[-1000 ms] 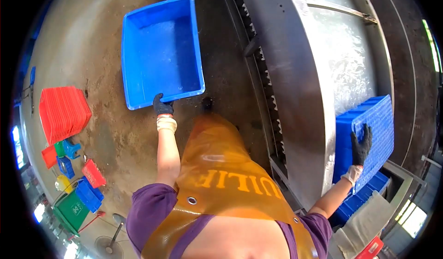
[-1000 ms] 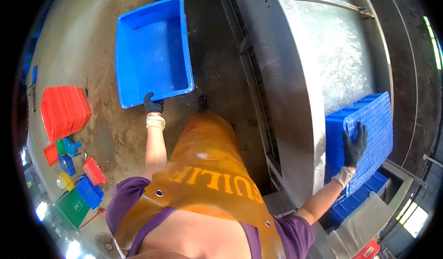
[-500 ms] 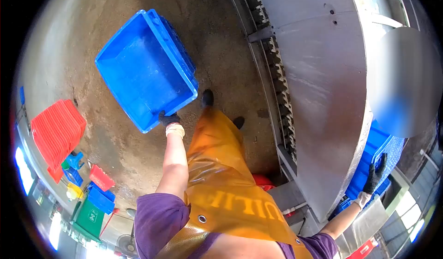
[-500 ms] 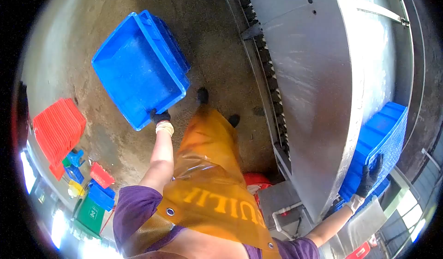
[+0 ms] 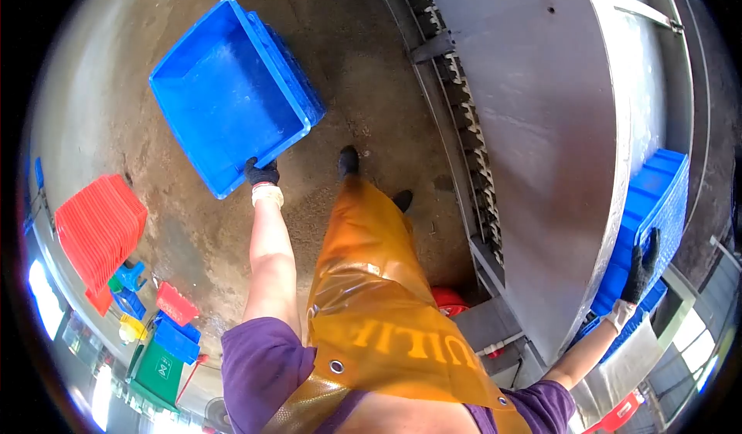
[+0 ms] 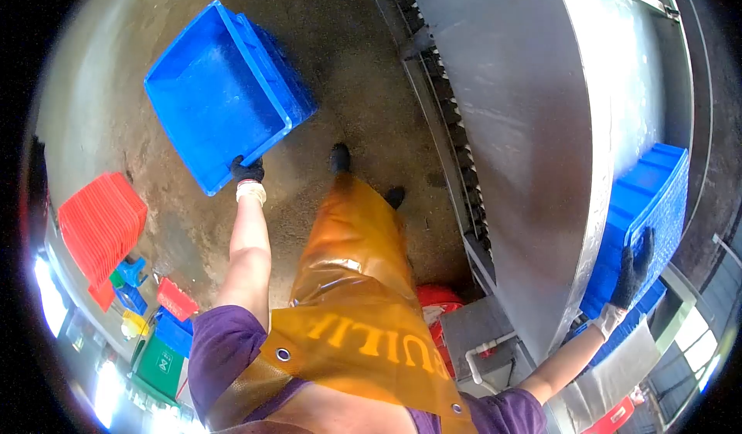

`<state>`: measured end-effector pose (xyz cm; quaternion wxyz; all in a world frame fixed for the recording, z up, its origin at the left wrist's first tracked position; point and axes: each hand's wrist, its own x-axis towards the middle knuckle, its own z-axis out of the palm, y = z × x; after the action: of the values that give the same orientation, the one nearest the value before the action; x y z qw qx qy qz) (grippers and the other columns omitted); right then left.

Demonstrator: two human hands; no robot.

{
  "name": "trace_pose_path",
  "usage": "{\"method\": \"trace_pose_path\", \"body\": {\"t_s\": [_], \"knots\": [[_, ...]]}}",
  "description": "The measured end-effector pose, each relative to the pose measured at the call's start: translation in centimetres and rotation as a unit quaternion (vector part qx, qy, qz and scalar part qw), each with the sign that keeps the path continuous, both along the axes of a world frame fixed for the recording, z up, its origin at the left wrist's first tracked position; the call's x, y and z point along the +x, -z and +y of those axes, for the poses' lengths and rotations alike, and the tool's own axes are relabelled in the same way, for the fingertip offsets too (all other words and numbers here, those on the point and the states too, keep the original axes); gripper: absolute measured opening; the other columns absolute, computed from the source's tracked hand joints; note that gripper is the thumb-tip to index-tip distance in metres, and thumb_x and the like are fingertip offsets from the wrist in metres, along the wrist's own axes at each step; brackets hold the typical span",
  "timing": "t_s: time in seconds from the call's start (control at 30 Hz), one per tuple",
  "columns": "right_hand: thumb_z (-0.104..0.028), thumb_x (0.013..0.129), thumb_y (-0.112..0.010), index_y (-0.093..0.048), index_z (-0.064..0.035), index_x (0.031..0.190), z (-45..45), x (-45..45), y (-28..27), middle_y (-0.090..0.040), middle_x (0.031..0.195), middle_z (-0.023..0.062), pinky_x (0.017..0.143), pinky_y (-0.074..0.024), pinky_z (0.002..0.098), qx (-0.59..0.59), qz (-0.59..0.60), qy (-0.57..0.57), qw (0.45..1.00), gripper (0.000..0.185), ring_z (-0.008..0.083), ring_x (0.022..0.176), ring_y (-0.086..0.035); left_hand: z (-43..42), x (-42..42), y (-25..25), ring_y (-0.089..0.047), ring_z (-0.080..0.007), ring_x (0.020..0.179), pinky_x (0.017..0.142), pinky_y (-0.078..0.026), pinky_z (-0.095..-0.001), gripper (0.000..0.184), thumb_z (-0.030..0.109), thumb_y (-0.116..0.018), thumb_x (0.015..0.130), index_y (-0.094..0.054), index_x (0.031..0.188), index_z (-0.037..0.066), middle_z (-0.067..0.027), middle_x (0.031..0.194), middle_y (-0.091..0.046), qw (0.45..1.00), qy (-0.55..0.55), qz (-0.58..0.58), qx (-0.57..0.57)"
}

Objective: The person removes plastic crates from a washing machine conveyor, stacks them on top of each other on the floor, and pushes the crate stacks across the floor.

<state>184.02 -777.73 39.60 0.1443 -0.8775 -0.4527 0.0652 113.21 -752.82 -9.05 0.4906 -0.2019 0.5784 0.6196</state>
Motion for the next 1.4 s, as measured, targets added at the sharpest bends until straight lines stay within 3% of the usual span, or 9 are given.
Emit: {"method": "trace_pose_path", "body": {"t_s": [0.17, 0.27, 0.4, 0.53, 0.73, 0.97, 1.03, 1.23, 1.4], "knots": [[-0.008, 0.085, -0.054, -0.033, -0.0008, 0.132, 0.0, 0.3, 0.5, -0.034, 0.136, 0.0118, 0.106, -0.0173, 0.0339, 0.024, 0.016, 0.009, 1.000, 0.052, 0.0215, 0.128, -0.027, 0.3, -0.6, 0.8, -0.055, -0.0309, 0.097, 0.080, -0.048, -0.0451, 0.037, 0.029, -0.049, 0.081, -0.050, 0.113, 0.010, -0.0135, 0.108, -0.057, 0.997, 0.047, -0.051, 0.030], [-0.014, 0.084, -0.058, -0.035, -0.0008, 0.131, 0.9, 0.1, 1.3, -0.038, 0.133, 0.0140, 0.103, -0.0265, 0.0333, 0.076, 0.085, 0.019, 0.993, 0.054, 0.0240, 0.123, -0.035, 1.3, 6.7, -10.2, -0.056, -0.0300, 0.093, 0.075, -0.050, -0.0397, 0.038, 0.032, -0.046, 0.086, -0.049, 0.112, 0.005, -0.0139, 0.110, -0.056, 0.980, 0.163, 0.080, -0.075], [-0.040, 0.078, -0.060, -0.048, -0.0072, 0.122, 1.1, -0.3, 0.3, -0.043, 0.129, 0.0167, 0.102, -0.0263, 0.0389, -0.002, -0.151, -0.059, 0.987, 0.057, 0.0336, 0.121, -0.036, 2.6, 20.1, -20.2, -0.051, -0.0239, 0.098, 0.079, -0.046, -0.0318, 0.038, 0.021, -0.056, 0.084, -0.046, 0.116, 0.003, -0.0108, 0.111, -0.052, 0.904, 0.379, 0.115, 0.162], [-0.051, 0.075, -0.058, -0.052, -0.0118, 0.118, 0.2, -1.0, -0.3, -0.045, 0.126, 0.0184, 0.103, -0.0220, 0.0439, 0.030, -0.196, -0.043, 0.979, 0.059, 0.0329, 0.120, -0.038, -2.8, 40.2, -43.3, -0.048, -0.0210, 0.103, 0.087, -0.042, -0.0321, 0.052, 0.006, -0.064, 0.073, -0.043, 0.121, 0.001, -0.0100, 0.116, -0.048, 0.544, 0.539, 0.133, 0.629], [-0.033, 0.072, -0.068, -0.053, -0.0084, 0.114, -6.2, -5.4, -0.3, -0.050, 0.119, 0.0169, 0.096, -0.0343, 0.0438, 0.220, -0.110, -0.114, 0.962, 0.051, 0.0322, 0.116, -0.042, -7.8, 59.1, -47.4, -0.045, -0.0370, 0.108, 0.094, -0.039, -0.0394, 0.098, 0.013, -0.077, 0.055, -0.023, 0.136, 0.013, -0.0194, 0.111, -0.045, 0.020, 0.650, 0.500, 0.572], [-0.018, 0.078, -0.064, -0.053, -0.0048, 0.114, -22.5, -13.0, 0.4, -0.060, 0.102, 0.0117, 0.085, -0.0456, 0.0327, 0.241, 0.269, 0.071, 0.930, 0.040, 0.0249, 0.095, -0.058, -11.0, 63.1, -46.8, -0.056, -0.0187, 0.099, 0.086, -0.047, -0.0312, 0.079, 0.017, -0.085, 0.049, -0.048, 0.118, 0.005, -0.0104, 0.106, -0.058, 0.194, 0.668, 0.268, 0.667], [-0.019, 0.082, -0.061, -0.052, -0.0028, 0.115, -23.8, -14.2, 0.0, -0.061, 0.097, 0.0081, 0.080, -0.0478, 0.0306, 0.354, 0.556, 0.187, 0.729, 0.038, 0.0188, 0.091, -0.058, -14.9, 63.9, -51.3, -0.057, -0.0183, 0.096, 0.083, -0.048, -0.0306, 0.071, 0.019, -0.085, 0.050, -0.052, 0.112, 0.004, -0.0103, 0.104, -0.059, 0.181, 0.610, 0.314, 0.704], [-0.015, 0.087, -0.053, -0.051, -0.0012, 0.112, -19.5, -12.1, 3.5, -0.051, 0.105, 0.0095, 0.085, -0.0444, 0.0301, 0.673, 0.548, 0.107, 0.484, 0.029, 0.0202, 0.094, -0.053, -24.9, 65.8, -59.2, -0.055, -0.0127, 0.066, 0.065, -0.049, -0.0264, 0.054, 0.025, -0.083, 0.055, -0.061, 0.098, 0.003, -0.0064, 0.075, -0.060, 0.295, 0.618, 0.196, 0.702], [-0.013, 0.085, -0.053, -0.049, -0.0025, 0.116, -20.9, -10.7, 8.3, -0.049, 0.117, 0.0103, 0.092, -0.0391, 0.0331, 0.463, 0.139, 0.102, 0.869, 0.033, 0.0215, 0.106, -0.047, -24.5, 58.4, -56.7, -0.054, -0.0097, 0.074, 0.068, -0.047, -0.0236, 0.049, 0.017, -0.081, 0.059, -0.055, 0.100, 0.007, -0.0030, 0.083, -0.057, 0.286, 0.651, 0.340, 0.616]]}}
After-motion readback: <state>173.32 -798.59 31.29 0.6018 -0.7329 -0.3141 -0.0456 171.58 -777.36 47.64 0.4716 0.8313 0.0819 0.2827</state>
